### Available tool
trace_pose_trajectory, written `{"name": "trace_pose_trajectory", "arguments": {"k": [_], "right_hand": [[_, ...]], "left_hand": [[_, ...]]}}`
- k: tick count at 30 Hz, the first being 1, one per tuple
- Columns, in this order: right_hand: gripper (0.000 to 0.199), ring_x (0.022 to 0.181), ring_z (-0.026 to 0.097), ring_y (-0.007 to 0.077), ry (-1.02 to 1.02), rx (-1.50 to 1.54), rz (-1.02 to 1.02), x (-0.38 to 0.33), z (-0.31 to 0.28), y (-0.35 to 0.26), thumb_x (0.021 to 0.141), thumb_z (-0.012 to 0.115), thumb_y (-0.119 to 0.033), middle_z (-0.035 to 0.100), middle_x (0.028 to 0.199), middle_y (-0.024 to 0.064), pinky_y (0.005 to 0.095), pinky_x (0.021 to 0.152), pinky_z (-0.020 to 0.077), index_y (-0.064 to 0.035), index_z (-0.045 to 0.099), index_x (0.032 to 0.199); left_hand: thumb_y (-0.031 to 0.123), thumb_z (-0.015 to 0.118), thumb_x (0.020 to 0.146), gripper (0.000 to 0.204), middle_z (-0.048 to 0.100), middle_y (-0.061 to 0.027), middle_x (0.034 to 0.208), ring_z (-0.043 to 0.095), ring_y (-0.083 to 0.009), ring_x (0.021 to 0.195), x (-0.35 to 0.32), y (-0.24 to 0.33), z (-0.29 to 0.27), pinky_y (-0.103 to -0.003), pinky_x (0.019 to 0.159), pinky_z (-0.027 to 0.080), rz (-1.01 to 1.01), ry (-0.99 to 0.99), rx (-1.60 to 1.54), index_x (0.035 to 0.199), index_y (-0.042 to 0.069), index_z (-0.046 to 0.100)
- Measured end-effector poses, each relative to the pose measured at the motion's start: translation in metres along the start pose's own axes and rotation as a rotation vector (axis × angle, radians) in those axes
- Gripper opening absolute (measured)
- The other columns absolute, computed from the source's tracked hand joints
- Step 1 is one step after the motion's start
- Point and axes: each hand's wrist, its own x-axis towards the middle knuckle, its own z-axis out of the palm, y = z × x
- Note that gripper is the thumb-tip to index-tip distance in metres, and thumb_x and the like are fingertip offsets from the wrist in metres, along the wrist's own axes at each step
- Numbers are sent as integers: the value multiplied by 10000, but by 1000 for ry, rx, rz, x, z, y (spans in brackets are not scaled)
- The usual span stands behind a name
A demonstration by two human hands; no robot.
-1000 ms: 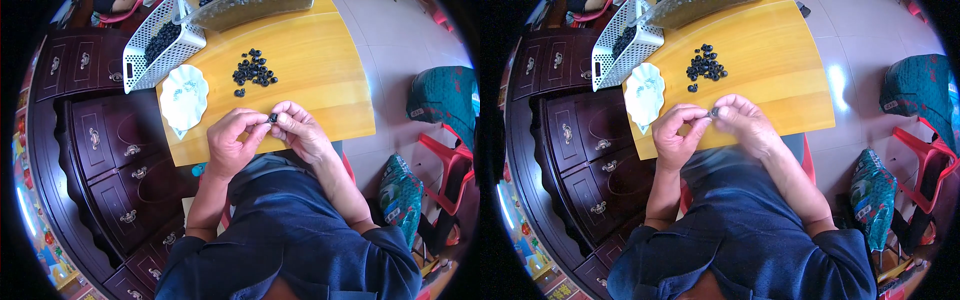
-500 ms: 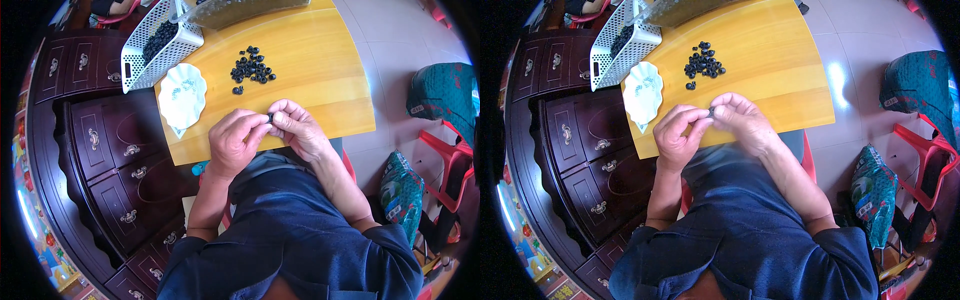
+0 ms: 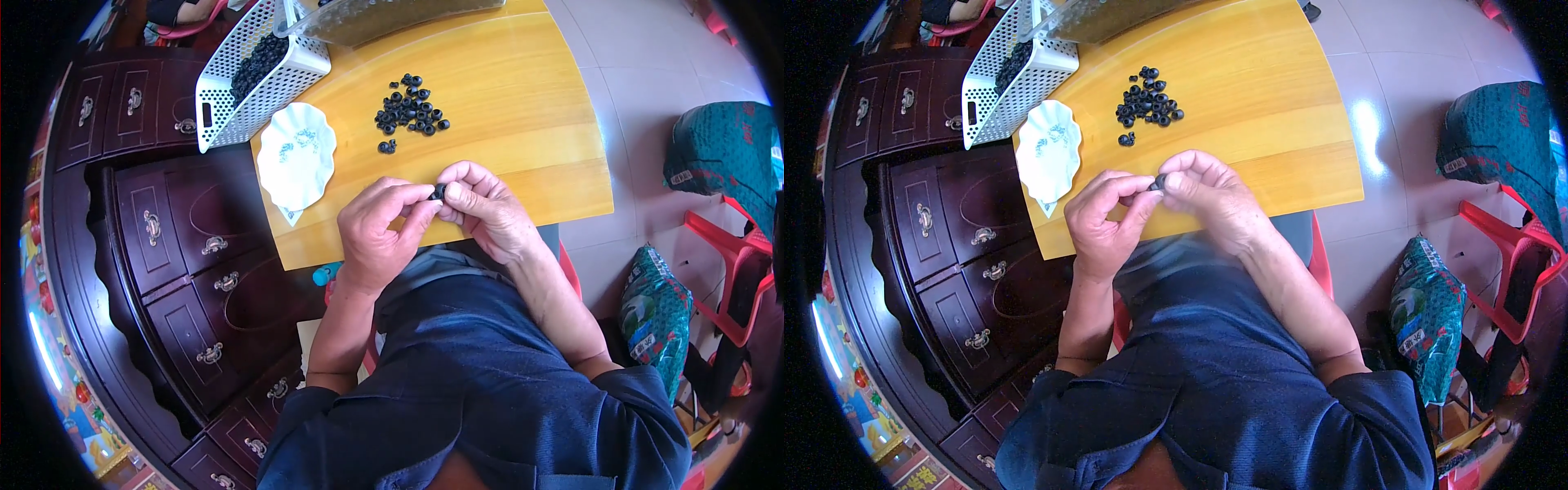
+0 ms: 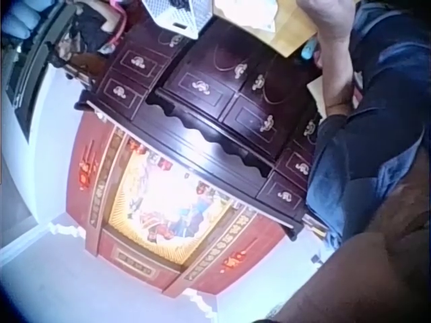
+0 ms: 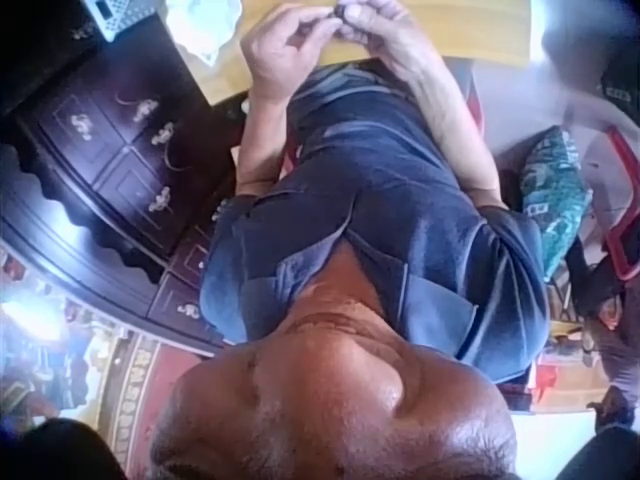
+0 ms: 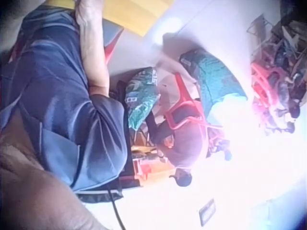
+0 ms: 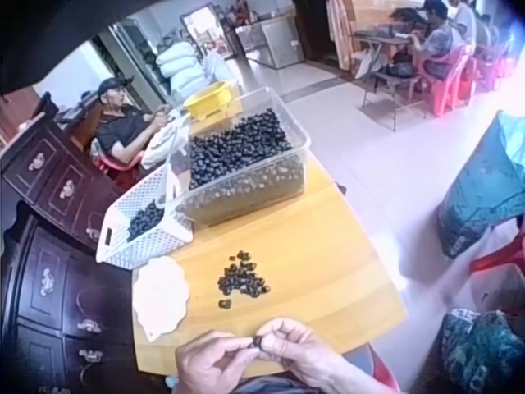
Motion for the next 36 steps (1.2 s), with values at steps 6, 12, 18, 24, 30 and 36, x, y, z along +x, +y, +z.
{"name": "trace_pose_trajectory", "arguments": {"k": [6, 12, 18, 24, 30, 36], "right_hand": [[140, 879, 664, 121, 0, 0, -12, 0, 1, 0, 959, 645, -105, 669, 963, 41, 262, 818, 557, -40, 626, 1081], [153, 864, 657, 122, -30, -60, -10, -1, 1, 0, 940, 674, -121, 672, 950, 40, 248, 781, 538, -44, 637, 1067], [173, 789, 613, 80, -64, -97, 9, -3, 11, -4, 914, 714, -130, 655, 899, 10, 217, 723, 491, -70, 587, 1015], [240, 756, 585, 55, -63, -138, 25, -3, 14, -5, 880, 760, -152, 634, 825, -25, 199, 706, 459, -96, 542, 964], [260, 722, 555, 38, -29, -123, -18, -3, 13, 0, 865, 778, -166, 616, 807, -40, 181, 656, 421, -105, 539, 950], [209, 816, 641, 89, -84, -87, 28, -4, 5, -4, 869, 744, -63, 665, 859, 6, 248, 771, 500, -90, 546, 930]], "left_hand": [[-62, 789, 746, 192, 666, -73, 784, 634, -132, 675, -1, -4, -2, -238, 580, 499, 37, -4, 11, 908, -7, 702], [-78, 788, 731, 231, 666, -55, 802, 630, -111, 688, 3, 2, -10, -229, 598, 500, -82, -80, -81, 930, -2, 700], [-70, 798, 708, 325, 638, -26, 826, 603, -83, 716, 9, -7, -24, -219, 637, 490, -291, -315, -271, 1011, 7, 711], [-24, 815, 712, 305, 626, -35, 811, 593, -97, 700, 11, -14, -25, -237, 627, 472, -168, -409, -313, 1000, -2, 715], [9, 823, 719, 268, 609, -34, 757, 575, -105, 660, 9, -11, -21, -237, 610, 447, -128, -354, -342, 963, -8, 713], [11, 824, 734, 212, 562, -22, 709, 558, -105, 611, 4, -11, -15, -246, 561, 457, -106, -293, -331, 902, 19, 694]]}}
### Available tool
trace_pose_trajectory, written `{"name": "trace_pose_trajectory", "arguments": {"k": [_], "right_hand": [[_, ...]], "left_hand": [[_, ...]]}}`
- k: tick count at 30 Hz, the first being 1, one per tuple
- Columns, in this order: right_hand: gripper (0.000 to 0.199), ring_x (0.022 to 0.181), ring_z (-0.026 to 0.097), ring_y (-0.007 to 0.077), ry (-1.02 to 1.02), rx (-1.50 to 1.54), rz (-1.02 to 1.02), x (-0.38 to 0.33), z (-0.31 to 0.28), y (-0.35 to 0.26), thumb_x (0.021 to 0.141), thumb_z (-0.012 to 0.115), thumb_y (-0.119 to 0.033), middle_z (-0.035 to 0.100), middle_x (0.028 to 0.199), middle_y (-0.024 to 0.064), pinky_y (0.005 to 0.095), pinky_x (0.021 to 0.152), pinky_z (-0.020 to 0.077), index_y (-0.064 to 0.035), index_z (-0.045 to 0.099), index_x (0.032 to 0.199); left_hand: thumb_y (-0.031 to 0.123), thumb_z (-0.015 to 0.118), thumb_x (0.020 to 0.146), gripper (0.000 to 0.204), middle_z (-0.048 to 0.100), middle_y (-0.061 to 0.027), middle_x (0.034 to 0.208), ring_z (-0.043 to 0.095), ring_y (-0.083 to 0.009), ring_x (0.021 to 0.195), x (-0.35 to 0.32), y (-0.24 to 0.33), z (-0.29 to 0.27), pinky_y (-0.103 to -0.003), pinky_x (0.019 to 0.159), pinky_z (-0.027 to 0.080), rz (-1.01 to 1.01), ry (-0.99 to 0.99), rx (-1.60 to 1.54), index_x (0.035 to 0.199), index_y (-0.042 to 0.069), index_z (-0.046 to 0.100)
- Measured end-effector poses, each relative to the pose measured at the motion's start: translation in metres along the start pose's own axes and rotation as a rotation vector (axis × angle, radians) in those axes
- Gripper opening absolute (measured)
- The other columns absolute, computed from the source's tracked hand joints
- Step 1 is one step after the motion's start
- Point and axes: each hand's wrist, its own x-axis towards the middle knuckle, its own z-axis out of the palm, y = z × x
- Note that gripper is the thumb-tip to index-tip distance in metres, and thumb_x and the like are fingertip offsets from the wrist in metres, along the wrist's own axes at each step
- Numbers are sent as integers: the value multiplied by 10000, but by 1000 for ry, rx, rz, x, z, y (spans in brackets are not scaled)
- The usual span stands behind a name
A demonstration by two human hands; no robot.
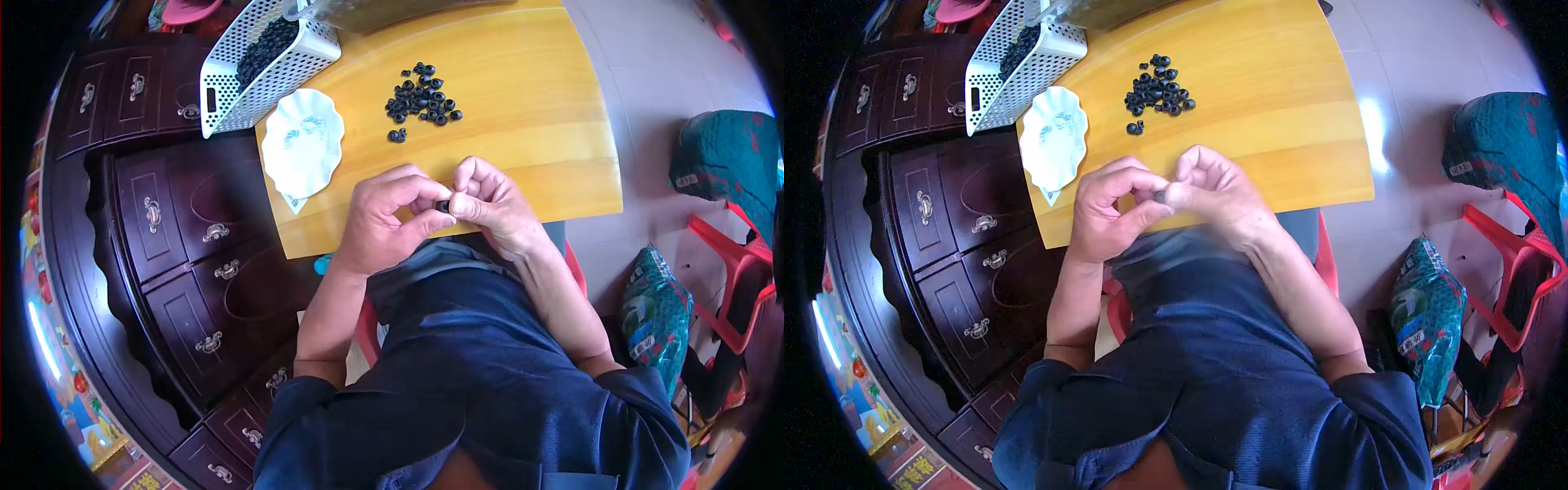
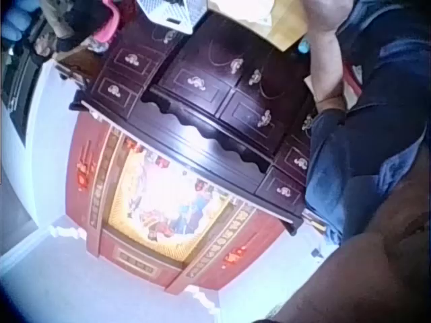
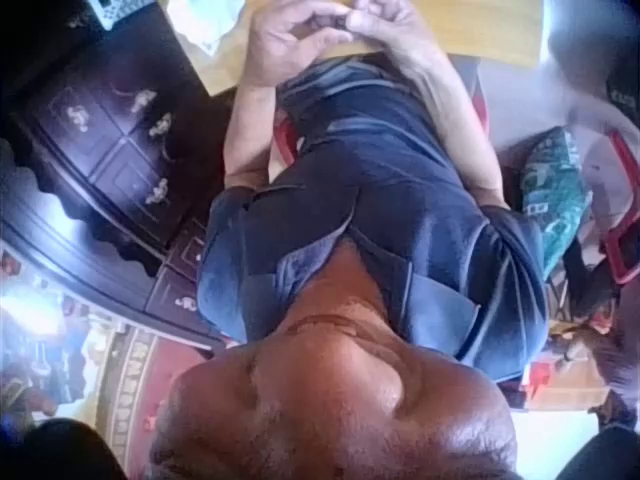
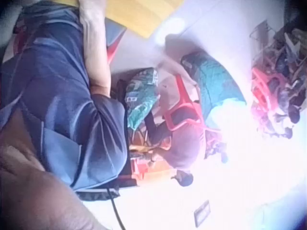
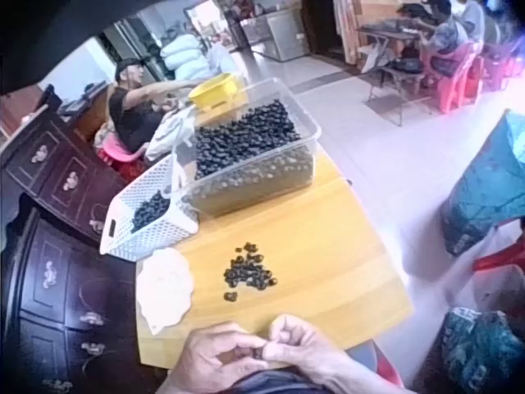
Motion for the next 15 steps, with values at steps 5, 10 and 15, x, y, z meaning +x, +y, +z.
{"name": "trace_pose_trajectory", "arguments": {"k": [5, 10, 15], "right_hand": [[201, 820, 648, 96, 9, -19, -3, 1, 2, 0, 870, 743, -65, 674, 861, 14, 247, 775, 498, -90, 549, 918], [244, 754, 566, 53, 61, -65, -9, 6, 8, 6, 867, 774, -136, 595, 807, -41, 209, 693, 441, -98, 539, 918], [244, 775, 579, 72, 37, -106, 7, 3, -4, 8, 864, 774, -129, 612, 824, -24, 222, 725, 452, -89, 540, 918]], "left_hand": [[-3, 785, 745, 178, 591, -23, 739, 555, -104, 652, -6, -3, 0, -241, 617, 438, -12, 18, 13, 902, 9, 701], [-10, 772, 753, 157, 591, -23, 735, 565, -114, 659, -8, 0, 0, -250, 615, 437, -90, 60, -15, 890, 15, 699], [7, 771, 759, 158, 545, -38, 697, 553, -132, 603, -7, 5, 0, -286, 541, 441, 38, 74, 126, 862, 37, 654]]}}
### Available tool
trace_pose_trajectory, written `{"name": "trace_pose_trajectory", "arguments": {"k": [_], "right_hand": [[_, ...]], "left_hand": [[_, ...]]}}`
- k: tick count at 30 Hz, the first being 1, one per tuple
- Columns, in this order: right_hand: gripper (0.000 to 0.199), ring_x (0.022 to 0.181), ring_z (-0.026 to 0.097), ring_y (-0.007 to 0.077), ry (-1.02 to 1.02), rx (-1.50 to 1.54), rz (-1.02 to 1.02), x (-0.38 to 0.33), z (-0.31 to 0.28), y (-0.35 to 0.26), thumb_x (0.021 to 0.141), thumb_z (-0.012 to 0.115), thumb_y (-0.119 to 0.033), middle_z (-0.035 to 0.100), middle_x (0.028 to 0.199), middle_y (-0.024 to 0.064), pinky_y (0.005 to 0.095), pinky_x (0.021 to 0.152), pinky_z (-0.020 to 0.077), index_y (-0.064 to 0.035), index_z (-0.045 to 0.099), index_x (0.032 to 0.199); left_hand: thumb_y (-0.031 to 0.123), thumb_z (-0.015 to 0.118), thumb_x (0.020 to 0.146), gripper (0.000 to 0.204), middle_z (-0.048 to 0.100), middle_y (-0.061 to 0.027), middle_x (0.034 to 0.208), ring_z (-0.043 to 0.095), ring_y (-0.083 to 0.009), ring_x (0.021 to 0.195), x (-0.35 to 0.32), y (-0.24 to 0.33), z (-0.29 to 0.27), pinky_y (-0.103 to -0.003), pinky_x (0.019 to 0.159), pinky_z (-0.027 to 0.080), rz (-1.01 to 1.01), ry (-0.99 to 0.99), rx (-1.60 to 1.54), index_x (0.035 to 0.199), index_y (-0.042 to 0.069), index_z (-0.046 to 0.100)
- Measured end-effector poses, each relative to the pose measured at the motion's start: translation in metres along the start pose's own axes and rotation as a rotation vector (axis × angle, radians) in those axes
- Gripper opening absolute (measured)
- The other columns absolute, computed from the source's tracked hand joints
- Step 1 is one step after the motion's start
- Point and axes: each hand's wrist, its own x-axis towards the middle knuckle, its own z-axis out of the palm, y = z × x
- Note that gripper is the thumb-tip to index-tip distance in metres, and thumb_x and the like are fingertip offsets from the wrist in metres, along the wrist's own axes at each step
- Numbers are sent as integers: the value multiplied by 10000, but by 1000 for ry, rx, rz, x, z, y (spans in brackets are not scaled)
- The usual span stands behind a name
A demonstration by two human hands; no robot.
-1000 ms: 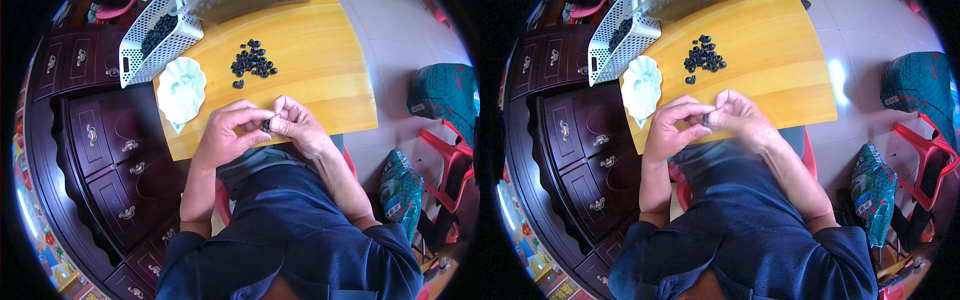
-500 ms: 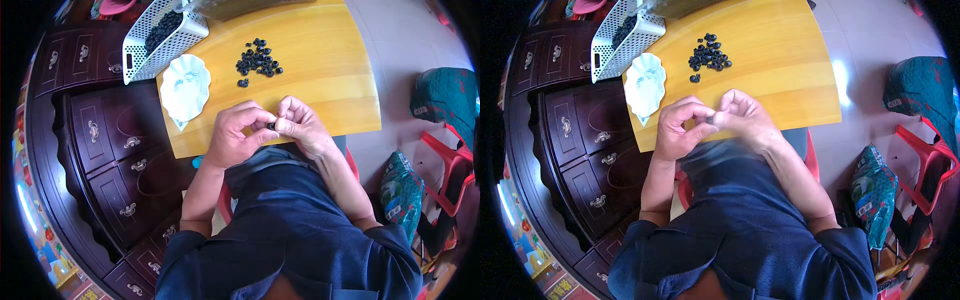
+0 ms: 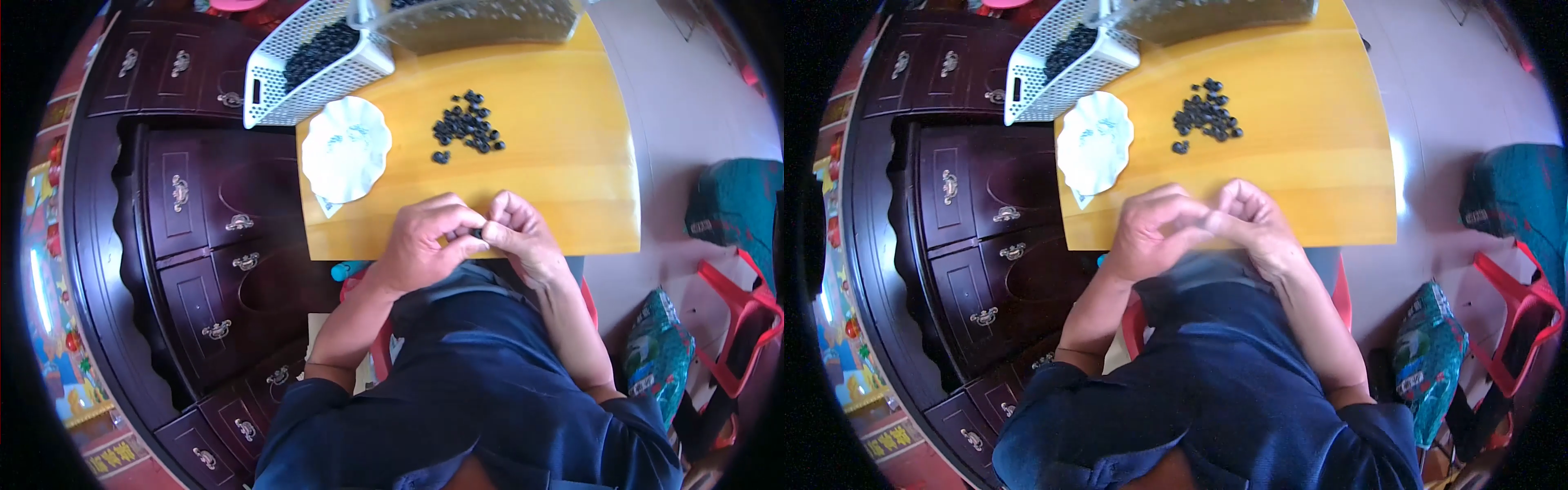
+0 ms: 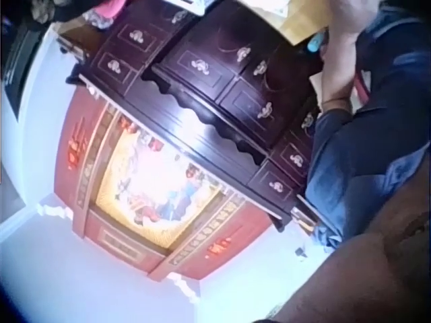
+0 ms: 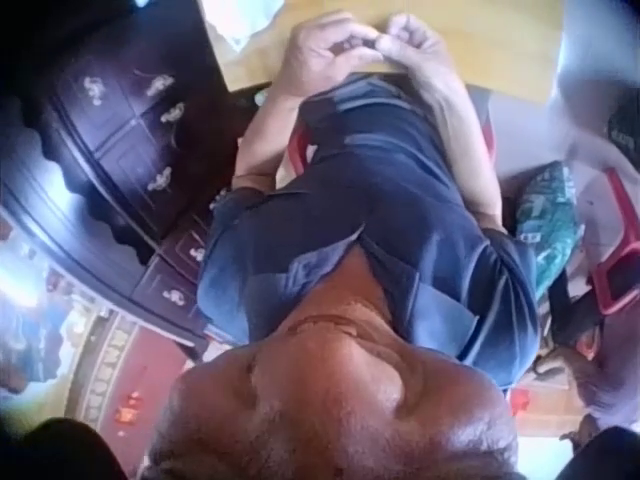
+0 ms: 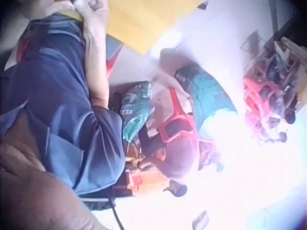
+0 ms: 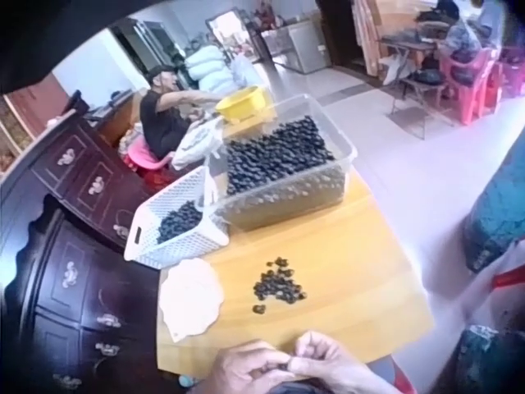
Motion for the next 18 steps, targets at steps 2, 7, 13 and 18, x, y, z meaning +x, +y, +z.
{"name": "trace_pose_trajectory", "arguments": {"k": [2, 7, 13, 18], "right_hand": [[249, 763, 565, 69, 57, 1, 8, -2, 5, -2, 855, 782, -134, 603, 805, -28, 223, 714, 443, -98, 538, 888], [174, 740, 551, 48, 52, 46, -11, -2, 5, 0, 882, 744, -83, 620, 803, -31, 199, 695, 424, -99, 571, 890], [213, 754, 594, 80, 52, -6, 46, -4, 21, -8, 902, 744, -232, 617, 795, -25, 224, 697, 462, -113, 570, 934], [202, 761, 606, 92, 35, -62, 49, -5, 12, -7, 922, 718, -251, 621, 807, -10, 226, 706, 471, -113, 575, 958]], "left_hand": [[3, 764, 763, 175, 552, -35, 707, 544, -135, 594, 0, 1, 3, -290, 539, 438, -32, 2, 7, 897, 40, 657], [48, 754, 814, 193, 636, -83, 788, 630, -204, 692, -4, 12, 1, -319, 629, 478, -216, -58, -4, 991, 28, 679], [9, 678, 860, 187, 656, 14, 816, 565, -38, 685, -1, -13, -28, -220, 632, 472, -255, 78, -49, 1047, 19, 688], [24, 637, 894, 245, 622, 35, 817, 517, -24, 656, 58, -36, -135, -190, 598, 437, -226, 544, 104, 1136, 3, 673]]}}
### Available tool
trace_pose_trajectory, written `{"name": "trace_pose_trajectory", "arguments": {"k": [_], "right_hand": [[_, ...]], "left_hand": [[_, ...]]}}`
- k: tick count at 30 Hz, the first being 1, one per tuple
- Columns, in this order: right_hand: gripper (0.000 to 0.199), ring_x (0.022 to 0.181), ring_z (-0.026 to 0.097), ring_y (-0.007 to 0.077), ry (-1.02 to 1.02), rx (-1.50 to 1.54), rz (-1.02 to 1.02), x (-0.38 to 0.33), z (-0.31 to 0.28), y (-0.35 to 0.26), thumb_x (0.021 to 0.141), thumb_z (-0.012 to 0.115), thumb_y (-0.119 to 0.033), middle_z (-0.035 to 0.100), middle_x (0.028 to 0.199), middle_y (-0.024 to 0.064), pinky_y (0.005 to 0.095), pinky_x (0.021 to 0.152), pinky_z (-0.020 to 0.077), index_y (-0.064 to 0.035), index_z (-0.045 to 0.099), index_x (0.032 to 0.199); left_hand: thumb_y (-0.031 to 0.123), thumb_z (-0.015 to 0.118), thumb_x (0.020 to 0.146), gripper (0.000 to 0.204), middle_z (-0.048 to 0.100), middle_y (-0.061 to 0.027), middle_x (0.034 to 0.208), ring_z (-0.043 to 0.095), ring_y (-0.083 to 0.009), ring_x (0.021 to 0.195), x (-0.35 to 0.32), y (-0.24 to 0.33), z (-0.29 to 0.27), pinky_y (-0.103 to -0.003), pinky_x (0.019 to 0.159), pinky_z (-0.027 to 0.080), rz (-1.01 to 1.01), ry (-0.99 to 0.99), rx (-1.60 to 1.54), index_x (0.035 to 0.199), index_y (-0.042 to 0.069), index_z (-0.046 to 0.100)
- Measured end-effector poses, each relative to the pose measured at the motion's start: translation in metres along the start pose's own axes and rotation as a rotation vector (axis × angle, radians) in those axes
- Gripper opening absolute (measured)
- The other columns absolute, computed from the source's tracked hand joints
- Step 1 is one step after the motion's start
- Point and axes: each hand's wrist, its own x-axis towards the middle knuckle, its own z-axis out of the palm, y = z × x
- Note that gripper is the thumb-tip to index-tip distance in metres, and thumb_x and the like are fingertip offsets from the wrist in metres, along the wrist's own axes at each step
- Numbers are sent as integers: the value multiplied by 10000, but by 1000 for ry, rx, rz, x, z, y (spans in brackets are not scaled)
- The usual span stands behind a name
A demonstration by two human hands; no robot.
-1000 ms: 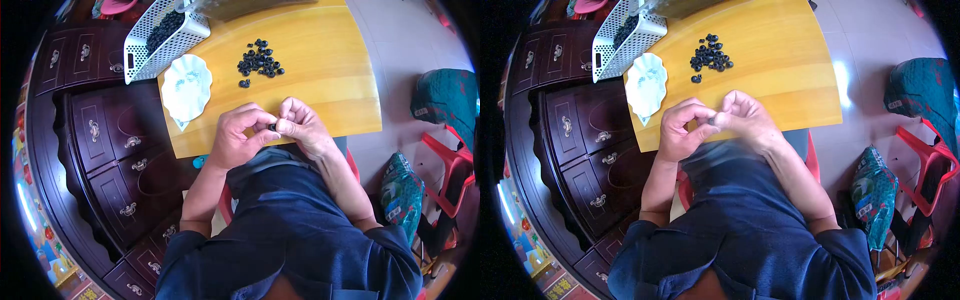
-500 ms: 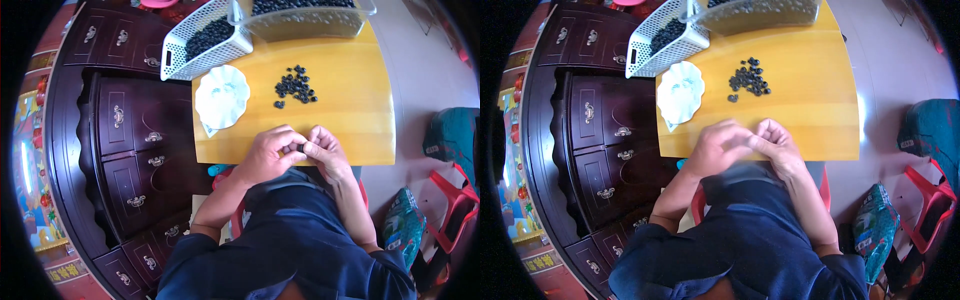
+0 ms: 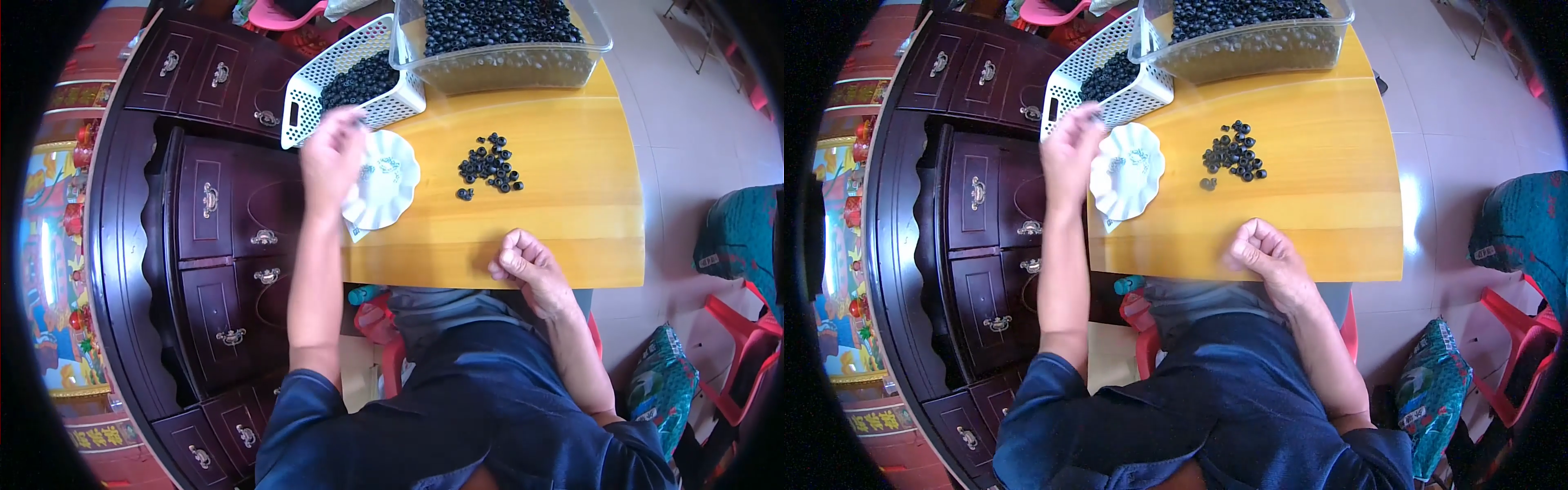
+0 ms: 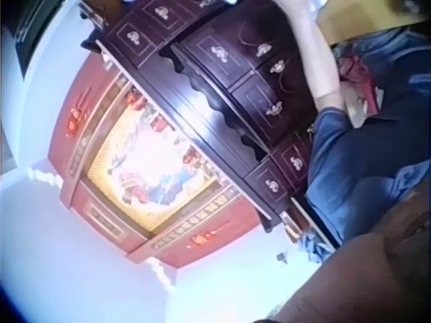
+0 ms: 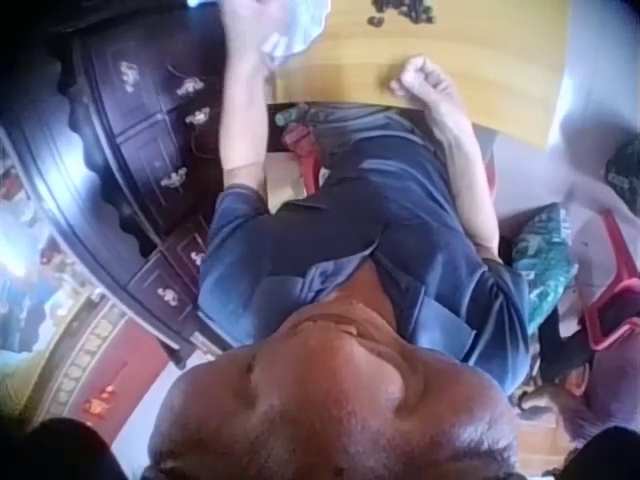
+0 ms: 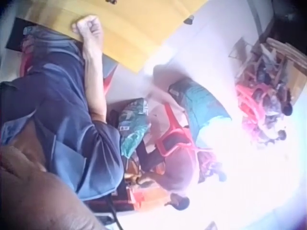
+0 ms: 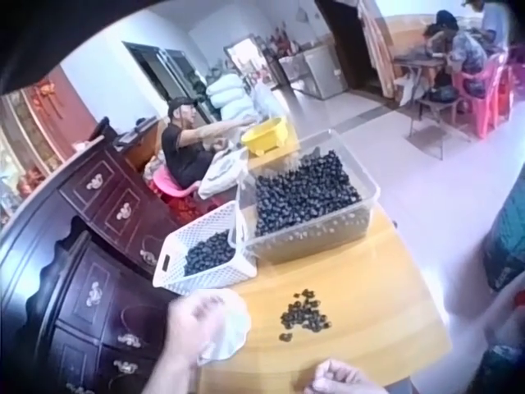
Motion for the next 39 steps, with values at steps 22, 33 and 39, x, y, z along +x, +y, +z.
{"name": "trace_pose_trajectory", "arguments": {"k": [22, 33, 39], "right_hand": [[168, 815, 579, 85, -26, 7, 22, 3, -4, 0, 962, 663, -222, 623, 869, -1, 247, 788, 469, -67, 604, 935], [159, 866, 622, 106, 52, 42, 5, 4, -4, 1, 965, 657, -219, 629, 867, 12, 247, 802, 497, -90, 583, 1019], [199, 928, 627, 107, 22, 149, -28, 5, -3, 0, 970, 648, -202, 623, 1023, 18, 265, 841, 526, -81, 568, 1106]], "left_hand": [[52, 732, 805, 264, 632, -60, 844, 570, -131, 567, -86, -46, 91, -278, 570, 477, 245, -283, 400, 1066, 37, 703], [81, 674, 911, 139, 626, -45, 847, 558, -70, 710, -110, -10, 86, -221, 630, 440, 32, -347, -133, 990, -33, 684], [70, 682, 894, 124, 650, -111, 884, 635, -221, 799, -129, 14, 108, -311, 703, 505, 329, -317, -96, 990, -9, 694]]}}
